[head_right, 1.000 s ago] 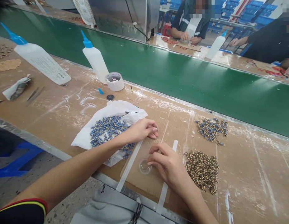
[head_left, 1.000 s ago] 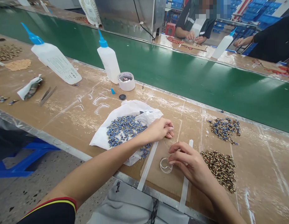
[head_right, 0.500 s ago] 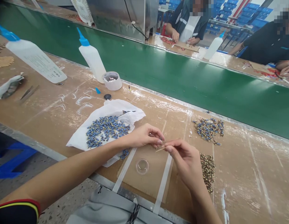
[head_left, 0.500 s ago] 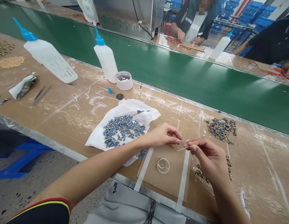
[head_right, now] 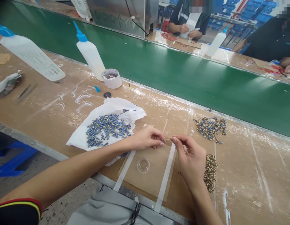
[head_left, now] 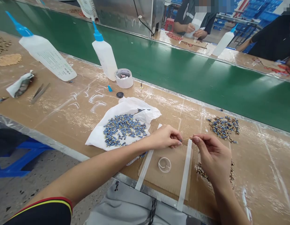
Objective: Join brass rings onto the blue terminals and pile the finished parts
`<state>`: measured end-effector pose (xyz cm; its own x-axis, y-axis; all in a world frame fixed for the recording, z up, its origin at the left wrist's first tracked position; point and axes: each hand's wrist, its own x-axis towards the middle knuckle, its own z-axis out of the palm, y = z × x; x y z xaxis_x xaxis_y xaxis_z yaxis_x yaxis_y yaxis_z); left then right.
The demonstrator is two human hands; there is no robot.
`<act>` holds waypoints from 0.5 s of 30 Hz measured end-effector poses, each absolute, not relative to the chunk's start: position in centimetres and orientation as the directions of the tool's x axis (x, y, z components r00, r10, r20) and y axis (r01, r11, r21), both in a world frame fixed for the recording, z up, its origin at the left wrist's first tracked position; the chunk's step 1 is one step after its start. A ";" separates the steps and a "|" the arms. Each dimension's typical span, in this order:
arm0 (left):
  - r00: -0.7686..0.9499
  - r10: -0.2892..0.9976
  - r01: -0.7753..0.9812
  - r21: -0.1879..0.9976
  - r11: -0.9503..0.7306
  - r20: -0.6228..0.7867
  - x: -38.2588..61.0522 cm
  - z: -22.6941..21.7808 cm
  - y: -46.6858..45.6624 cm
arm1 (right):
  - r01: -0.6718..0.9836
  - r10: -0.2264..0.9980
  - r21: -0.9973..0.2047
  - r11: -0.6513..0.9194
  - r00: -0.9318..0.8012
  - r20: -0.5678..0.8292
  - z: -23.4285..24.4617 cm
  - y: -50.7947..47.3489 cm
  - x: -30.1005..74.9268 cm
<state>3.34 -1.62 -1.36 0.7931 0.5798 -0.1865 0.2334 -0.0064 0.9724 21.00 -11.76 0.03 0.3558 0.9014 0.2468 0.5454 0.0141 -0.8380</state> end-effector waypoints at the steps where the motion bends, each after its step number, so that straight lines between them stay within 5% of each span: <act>1: 0.796 0.578 0.239 0.971 -0.026 -0.181 3.3 -1.4 -1.6 | 0.557 0.903 -0.831 0.011 0.351 0.247 0.0 -11.8 20.9; 15: 0.801 0.575 0.277 0.955 -0.108 -0.167 3.2 -1.4 -1.6 | 0.612 0.916 -0.790 0.029 0.301 0.266 0.0 -11.7 20.9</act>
<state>3.23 -1.62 -1.35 0.8005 0.5755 -0.1673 0.2769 -0.1076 0.9548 20.85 -11.65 -0.04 0.3008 0.9158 0.2662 0.6124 0.0285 -0.7900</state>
